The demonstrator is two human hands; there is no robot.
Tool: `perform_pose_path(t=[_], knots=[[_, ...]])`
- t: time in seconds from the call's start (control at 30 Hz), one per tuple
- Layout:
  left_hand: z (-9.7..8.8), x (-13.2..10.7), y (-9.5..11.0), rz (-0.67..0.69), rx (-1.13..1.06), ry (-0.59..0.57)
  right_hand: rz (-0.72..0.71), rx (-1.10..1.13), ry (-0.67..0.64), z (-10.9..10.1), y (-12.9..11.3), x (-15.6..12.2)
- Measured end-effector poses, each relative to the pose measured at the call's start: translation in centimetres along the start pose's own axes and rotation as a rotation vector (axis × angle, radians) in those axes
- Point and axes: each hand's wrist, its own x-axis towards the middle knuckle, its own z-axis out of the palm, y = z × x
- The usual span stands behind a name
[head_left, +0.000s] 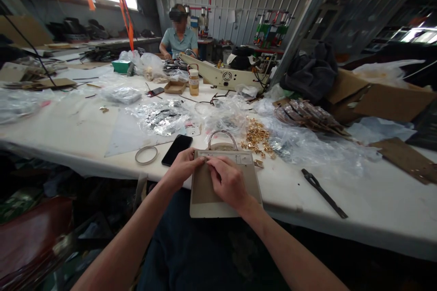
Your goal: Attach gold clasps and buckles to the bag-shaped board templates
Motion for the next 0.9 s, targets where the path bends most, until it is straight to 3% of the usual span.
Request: perform_pose_path(t=[0.27, 0.47, 0.6, 0.73, 0.9], knots=[[0.3, 0.0, -1.1, 0.013, -0.095, 0.086, 0.020, -0.006, -0.029, 0.2, 0.2, 0.1], [0.3, 0.0, -2.5, 0.057, -0.018, 0.151, 0.085, 0.014, -0.017, 0.5, 0.6, 0.5], [0.3, 0.2, -3.4, 0.075, 0.076, 0.162, 0.178, -0.030, -0.006, -0.1, 1.6, 2.3], [0.2, 0.4, -3.9, 0.096, 0.123, 0.169, 0.231, -0.055, -0.186, -0.9, 3.4, 4.4], [0.3, 0.4, -4.0, 0.109, 0.177, 0.180, 0.314, 0.160, -0.477, -1.5, 5.5, 6.0]])
